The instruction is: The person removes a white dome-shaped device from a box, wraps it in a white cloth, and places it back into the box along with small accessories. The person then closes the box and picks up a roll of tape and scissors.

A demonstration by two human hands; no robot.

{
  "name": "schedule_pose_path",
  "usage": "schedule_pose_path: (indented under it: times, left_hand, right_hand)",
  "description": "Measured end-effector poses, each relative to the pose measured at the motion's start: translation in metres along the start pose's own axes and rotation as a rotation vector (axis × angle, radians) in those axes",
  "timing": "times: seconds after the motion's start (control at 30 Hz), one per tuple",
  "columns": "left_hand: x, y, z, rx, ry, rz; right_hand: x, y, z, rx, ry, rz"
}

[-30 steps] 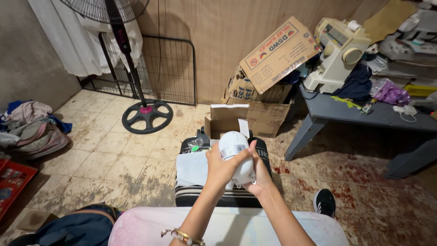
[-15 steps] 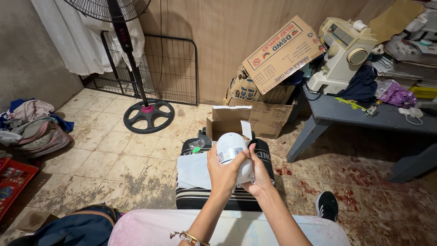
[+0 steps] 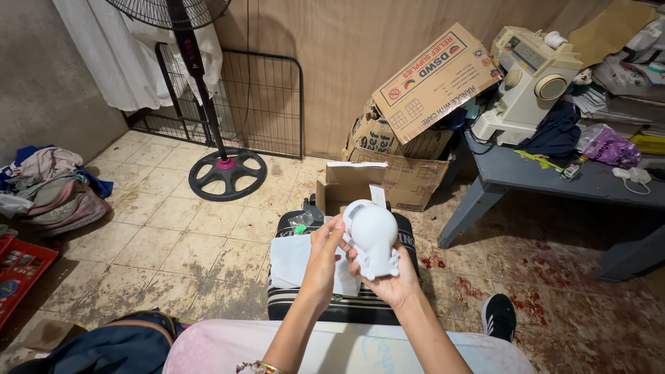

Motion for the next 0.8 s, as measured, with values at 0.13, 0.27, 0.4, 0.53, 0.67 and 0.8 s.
schedule_pose_path:
  times: [0.13, 0.27, 0.4, 0.53, 0.67, 0.8]
  left_hand:
    - [-0.001, 0.002, 0.001, 0.020, 0.000, 0.095]
    - [-0.009, 0.000, -0.004, 0.066, -0.024, 0.074]
    - [-0.018, -0.002, -0.010, 0.094, 0.016, 0.029]
    - [-0.022, 0.005, -0.012, 0.071, 0.050, 0.082]
    - [-0.012, 0.025, -0.004, 0.016, 0.137, 0.161]
    - [0.011, 0.040, 0.001, 0.092, 0.210, -0.148]
  right_hand:
    - [0.002, 0.003, 0.000, -0.007, 0.025, 0.067]
    - [-0.001, -0.007, -0.007, -0.062, 0.029, 0.125]
    - [-0.006, -0.032, -0.015, -0.151, 0.035, 0.013]
    - [-0.007, -0.050, -0.021, -0.458, 0.110, -0.603]
    - [-0.009, -0.058, -0.021, -0.642, 0.177, -1.021]
    - [-0.016, -0.054, -0.008, -0.559, 0.328, -1.267]
Point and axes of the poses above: each hand's wrist, its own z-axis towards the middle knuckle, its own y-axis out of the back of the hand, x = y × z, the point moved 4 cm from there along z, towards the middle knuckle, and after that the axes turned 8 degrees about -z, right-handed, at the moved point
